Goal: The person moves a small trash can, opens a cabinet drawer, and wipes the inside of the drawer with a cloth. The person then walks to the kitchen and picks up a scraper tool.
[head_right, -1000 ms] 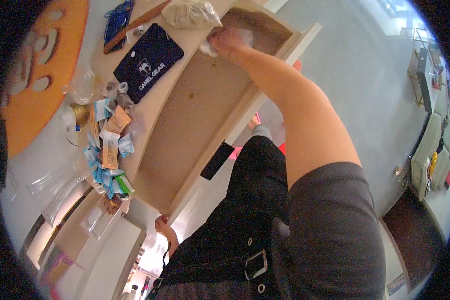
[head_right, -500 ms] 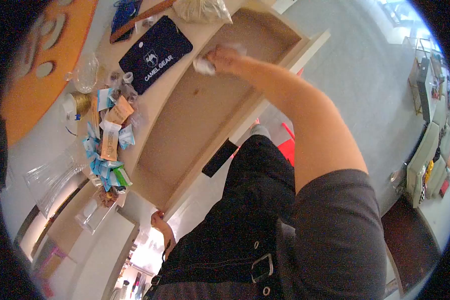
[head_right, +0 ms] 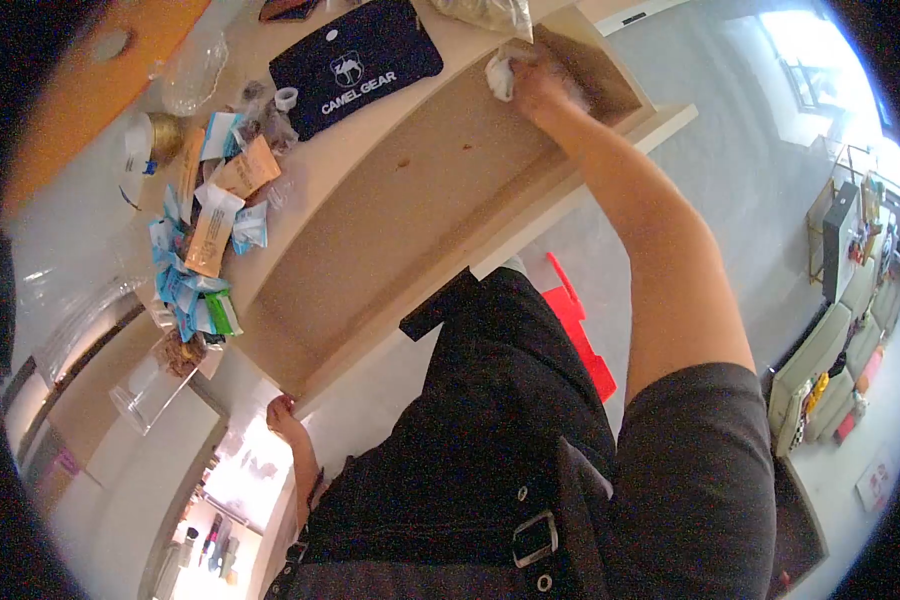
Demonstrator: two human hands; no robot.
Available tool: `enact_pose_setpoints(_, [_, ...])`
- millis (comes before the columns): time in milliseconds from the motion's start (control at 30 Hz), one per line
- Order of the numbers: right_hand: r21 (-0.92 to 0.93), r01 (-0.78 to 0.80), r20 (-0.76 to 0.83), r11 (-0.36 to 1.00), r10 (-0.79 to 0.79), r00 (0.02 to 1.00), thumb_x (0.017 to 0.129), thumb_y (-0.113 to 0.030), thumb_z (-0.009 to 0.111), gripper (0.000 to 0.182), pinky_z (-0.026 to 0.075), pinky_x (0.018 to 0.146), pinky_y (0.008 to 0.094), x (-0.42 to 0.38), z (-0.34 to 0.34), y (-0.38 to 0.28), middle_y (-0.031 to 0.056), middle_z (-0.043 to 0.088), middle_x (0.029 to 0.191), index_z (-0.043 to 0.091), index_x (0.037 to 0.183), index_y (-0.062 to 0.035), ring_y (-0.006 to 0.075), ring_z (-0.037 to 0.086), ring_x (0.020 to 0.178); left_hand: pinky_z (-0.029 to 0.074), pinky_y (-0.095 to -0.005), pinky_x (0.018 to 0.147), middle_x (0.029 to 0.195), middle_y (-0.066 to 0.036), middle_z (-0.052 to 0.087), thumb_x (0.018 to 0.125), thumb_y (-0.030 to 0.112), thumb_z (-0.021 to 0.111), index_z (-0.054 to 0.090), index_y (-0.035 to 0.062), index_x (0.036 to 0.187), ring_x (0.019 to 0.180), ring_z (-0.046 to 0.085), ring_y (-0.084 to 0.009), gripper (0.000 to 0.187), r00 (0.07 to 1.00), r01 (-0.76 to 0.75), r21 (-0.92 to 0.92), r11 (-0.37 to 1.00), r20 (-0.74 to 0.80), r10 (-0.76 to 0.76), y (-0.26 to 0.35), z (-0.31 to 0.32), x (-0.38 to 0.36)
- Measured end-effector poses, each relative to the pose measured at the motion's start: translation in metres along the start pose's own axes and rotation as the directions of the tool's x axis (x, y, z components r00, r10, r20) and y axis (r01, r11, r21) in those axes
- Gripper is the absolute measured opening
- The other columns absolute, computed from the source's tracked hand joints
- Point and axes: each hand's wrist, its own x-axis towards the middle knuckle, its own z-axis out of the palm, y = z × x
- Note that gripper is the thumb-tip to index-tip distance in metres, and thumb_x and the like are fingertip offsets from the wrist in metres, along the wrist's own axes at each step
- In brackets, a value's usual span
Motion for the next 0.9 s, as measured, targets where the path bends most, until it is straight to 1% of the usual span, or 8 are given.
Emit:
enact_pose_setpoints(167, [0.009, 0.021, 0.323, 1.000, -0.023, 0.946, 0.080, -0.011, 0.043, 0.043, 0.044, 0.083, 0.0465, -0.063, -0.030, -0.084, 0.0195, 0.049, 0.112, 0.043, 0.123, -0.0090, 0.0392, 0.054, 0.097, 0.041, -0.0236, 0.053, 0.066, -0.004, 0.056, 0.087, 0.015, 0.043, 0.058, 0.0001, 0.075, 0.058, 0.049, -0.0110, 0.024, 1.000, -0.017, -0.006, 1.000, -0.010, 0.017, 0.006, 0.006, -0.003])
enact_pose_setpoints(267, [0.065, 0.196, 0.137, 0.978, -0.204, 0.969, 0.080, -0.009, 0.043, 0.041, 0.046, 0.080, 0.0460, -0.065, -0.059, -0.096, 0.0213, 0.052, 0.110, 0.044, 0.121, -0.0083, 0.0383, 0.055, 0.095, 0.042, -0.0235, 0.053, 0.066, -0.004, 0.057, 0.087, 0.014, 0.043, 0.058, -0.0001, 0.074, 0.058, 0.050, -0.0108, 0.025, 1.000, 0.003, 0.039, 0.999, -0.011, -0.002, 0.020, 0.005, -0.005])
enact_pose_setpoints(333, [-0.072, -0.098, 0.240, 0.993, 0.112, 0.964, 0.080, -0.009, 0.042, 0.037, 0.045, 0.084, 0.0440, -0.048, -0.105, -0.106, 0.0215, 0.055, 0.107, 0.047, 0.116, -0.0070, 0.0373, 0.056, 0.096, 0.042, -0.0234, 0.053, 0.066, -0.004, 0.057, 0.087, 0.014, 0.044, 0.059, 0.0000, 0.073, 0.058, 0.050, -0.0105, 0.025, 0.999, -0.036, 0.086, 0.996, -0.003, 0.037, 0.014, 0.003, -0.004])
enact_pose_setpoints(400, [-0.172, 0.000, 0.148, 0.985, 0.026, 0.989, 0.080, -0.010, 0.043, 0.035, 0.044, 0.084, 0.0448, -0.029, -0.116, -0.082, 0.0223, 0.055, 0.107, 0.049, 0.114, -0.0061, 0.0389, 0.055, 0.096, 0.042, -0.0234, 0.054, 0.067, -0.004, 0.058, 0.087, 0.015, 0.044, 0.060, -0.0001, 0.075, 0.058, 0.051, -0.0105, 0.025, 0.996, 0.066, -0.020, 0.998, -0.058, -0.067, 0.023, 0.009, -0.008])
enact_pose_setpoints(433, [-0.307, 0.294, 0.106, 0.905, -0.274, 0.956, 0.080, -0.011, 0.044, 0.034, 0.044, 0.084, 0.0458, -0.013, -0.097, -0.038, 0.0232, 0.054, 0.109, 0.050, 0.113, -0.0057, 0.0410, 0.055, 0.094, 0.042, -0.0234, 0.054, 0.067, -0.004, 0.058, 0.088, 0.015, 0.044, 0.060, -0.0001, 0.076, 0.058, 0.051, -0.0105, 0.025, 0.998, 0.040, 0.017, 0.999, -0.054, -0.039, 0.026, 0.008, -0.008])
enact_pose_setpoints(600, [-0.471, 0.050, 0.199, 0.880, 0.051, 0.979, 0.081, -0.010, 0.044, 0.046, 0.038, 0.090, 0.0476, -0.036, -0.013, 0.039, 0.0286, 0.037, 0.124, 0.036, 0.125, -0.0056, 0.0457, 0.046, 0.107, 0.042, -0.0227, 0.052, 0.068, -0.004, 0.059, 0.089, 0.016, 0.043, 0.061, -0.0005, 0.078, 0.059, 0.053, -0.0104, 0.026, 0.997, 0.040, 0.019, 0.999, -0.068, -0.039, 0.018, 0.007, -0.007])
enact_pose_setpoints(733, [-0.239, -0.275, 0.212, 0.931, 0.327, 0.921, 0.084, -0.009, 0.046, 0.042, 0.043, 0.087, 0.0455, -0.064, -0.042, -0.054, 0.0282, 0.037, 0.122, 0.033, 0.124, -0.0112, 0.0425, 0.046, 0.109, 0.042, -0.0209, 0.053, 0.069, -0.003, 0.059, 0.088, 0.016, 0.044, 0.060, 0.0000, 0.079, 0.060, 0.053, -0.0097, 0.024, 0.993, 0.094, -0.103, 0.990, -0.067, -0.101, 0.020, 0.006, -0.007])
enact_pose_setpoints(900, [-0.055, -0.169, 0.227, 0.984, 0.177, 0.958, 0.079, -0.006, 0.051, 0.050, 0.044, 0.085, 0.0467, -0.091, -0.002, -0.114, 0.0275, 0.039, 0.118, 0.032, 0.125, -0.0113, 0.0440, 0.050, 0.101, 0.043, -0.0246, 0.054, 0.068, -0.003, 0.059, 0.087, 0.014, 0.046, 0.061, 0.0009, 0.076, 0.058, 0.053, -0.0097, 0.023, 0.995, 0.015, 0.093, 0.996, -0.100, -0.005, 0.020, 0.006, -0.007])
